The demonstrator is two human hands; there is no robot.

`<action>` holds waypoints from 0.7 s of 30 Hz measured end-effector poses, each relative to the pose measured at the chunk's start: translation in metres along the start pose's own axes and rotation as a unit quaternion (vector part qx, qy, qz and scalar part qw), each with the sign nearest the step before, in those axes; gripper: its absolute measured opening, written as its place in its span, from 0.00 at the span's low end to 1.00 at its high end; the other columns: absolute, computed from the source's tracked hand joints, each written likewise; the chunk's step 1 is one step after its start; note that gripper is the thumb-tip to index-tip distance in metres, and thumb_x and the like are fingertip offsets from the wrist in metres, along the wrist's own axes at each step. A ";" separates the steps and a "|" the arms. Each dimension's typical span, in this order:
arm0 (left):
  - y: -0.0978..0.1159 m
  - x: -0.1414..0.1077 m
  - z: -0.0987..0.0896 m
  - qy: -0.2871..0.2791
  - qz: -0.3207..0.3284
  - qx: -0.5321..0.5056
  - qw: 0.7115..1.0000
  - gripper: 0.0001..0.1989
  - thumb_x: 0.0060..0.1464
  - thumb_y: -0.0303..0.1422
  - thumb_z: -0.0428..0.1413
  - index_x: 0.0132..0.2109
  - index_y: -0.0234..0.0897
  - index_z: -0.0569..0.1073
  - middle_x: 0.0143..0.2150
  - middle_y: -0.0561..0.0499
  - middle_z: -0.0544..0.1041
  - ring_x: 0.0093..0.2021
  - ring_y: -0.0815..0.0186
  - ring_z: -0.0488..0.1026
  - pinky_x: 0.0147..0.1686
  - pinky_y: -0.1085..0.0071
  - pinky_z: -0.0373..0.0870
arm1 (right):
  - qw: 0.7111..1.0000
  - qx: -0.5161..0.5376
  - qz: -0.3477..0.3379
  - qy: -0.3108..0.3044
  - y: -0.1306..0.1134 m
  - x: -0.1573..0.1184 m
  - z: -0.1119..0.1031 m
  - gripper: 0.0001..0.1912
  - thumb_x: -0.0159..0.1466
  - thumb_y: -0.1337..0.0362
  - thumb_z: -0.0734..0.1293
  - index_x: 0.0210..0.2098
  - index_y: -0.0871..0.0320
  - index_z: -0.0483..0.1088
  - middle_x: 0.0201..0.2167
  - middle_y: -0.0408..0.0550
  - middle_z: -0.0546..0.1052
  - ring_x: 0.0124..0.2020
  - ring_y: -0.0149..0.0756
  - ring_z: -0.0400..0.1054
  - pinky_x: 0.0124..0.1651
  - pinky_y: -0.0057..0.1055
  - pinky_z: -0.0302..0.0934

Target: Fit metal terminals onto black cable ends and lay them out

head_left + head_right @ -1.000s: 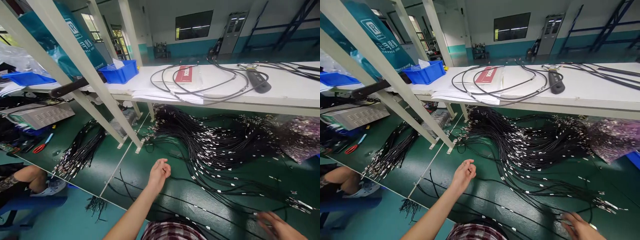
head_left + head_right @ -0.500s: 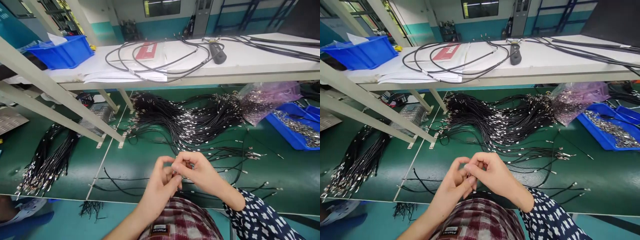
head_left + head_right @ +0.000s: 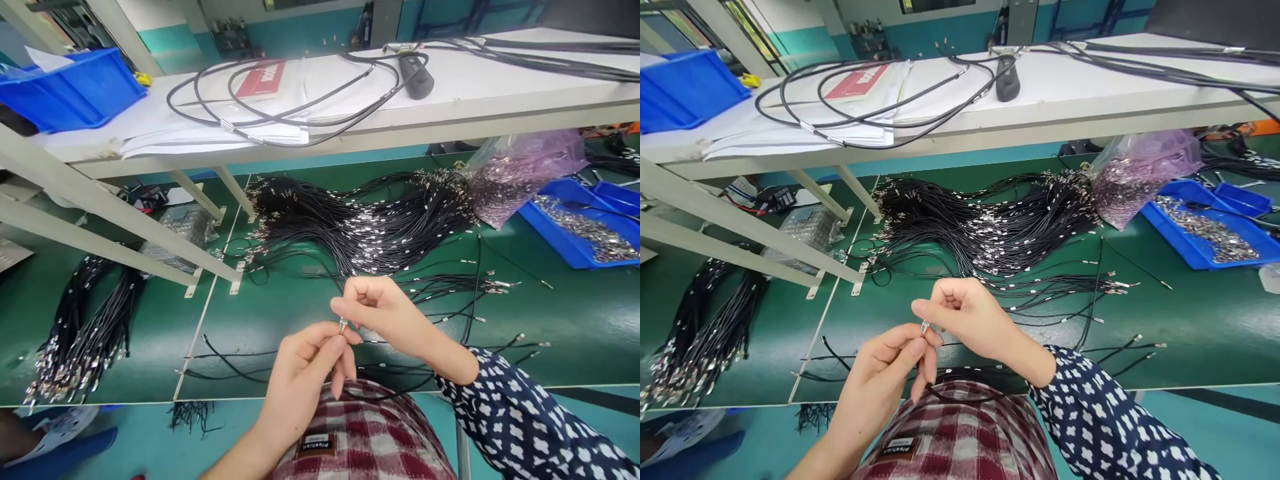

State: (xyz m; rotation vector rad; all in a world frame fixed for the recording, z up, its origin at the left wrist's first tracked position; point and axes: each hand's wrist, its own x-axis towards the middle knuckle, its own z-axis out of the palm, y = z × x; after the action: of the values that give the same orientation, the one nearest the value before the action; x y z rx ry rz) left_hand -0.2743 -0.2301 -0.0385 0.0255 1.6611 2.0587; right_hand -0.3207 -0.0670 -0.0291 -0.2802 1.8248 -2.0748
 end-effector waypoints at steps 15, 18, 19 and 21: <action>-0.005 -0.006 -0.004 0.045 0.080 0.043 0.995 0.07 0.62 0.33 0.54 0.36 0.39 0.75 0.33 0.53 0.72 0.30 0.70 0.61 0.33 0.73 0.59 | 0.985 0.124 0.110 -0.053 0.002 0.000 0.004 0.21 0.60 0.53 0.70 0.20 0.60 0.61 0.16 0.38 0.66 0.19 0.23 0.54 0.21 0.23 0.43; -0.005 -0.006 -0.005 0.043 0.091 0.051 0.994 0.06 0.61 0.32 0.55 0.36 0.39 0.74 0.33 0.53 0.73 0.32 0.69 0.64 0.34 0.74 0.60 | 0.982 0.134 0.116 -0.062 0.003 0.000 0.004 0.20 0.60 0.55 0.70 0.21 0.60 0.62 0.16 0.38 0.67 0.18 0.22 0.54 0.21 0.23 0.43; -0.005 -0.005 -0.005 0.041 0.093 0.051 0.994 0.06 0.61 0.32 0.55 0.35 0.39 0.74 0.32 0.53 0.73 0.32 0.69 0.64 0.34 0.74 0.60 | 0.982 0.137 0.115 -0.065 0.004 0.001 0.005 0.19 0.61 0.56 0.70 0.21 0.60 0.63 0.16 0.38 0.67 0.18 0.22 0.54 0.21 0.22 0.43; -0.004 -0.005 -0.005 0.038 0.092 0.049 0.994 0.06 0.60 0.33 0.56 0.35 0.38 0.74 0.32 0.53 0.73 0.33 0.69 0.65 0.33 0.74 0.60 | 0.982 0.139 0.109 -0.065 0.004 0.001 0.004 0.19 0.61 0.57 0.69 0.21 0.60 0.63 0.16 0.37 0.66 0.18 0.22 0.55 0.21 0.22 0.44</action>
State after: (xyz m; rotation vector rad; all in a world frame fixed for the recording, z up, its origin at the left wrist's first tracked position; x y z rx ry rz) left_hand -0.2703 -0.2359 -0.0426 0.1401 1.8674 2.1339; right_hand -0.3193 -0.0714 -0.0328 -0.1308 1.4016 -2.0685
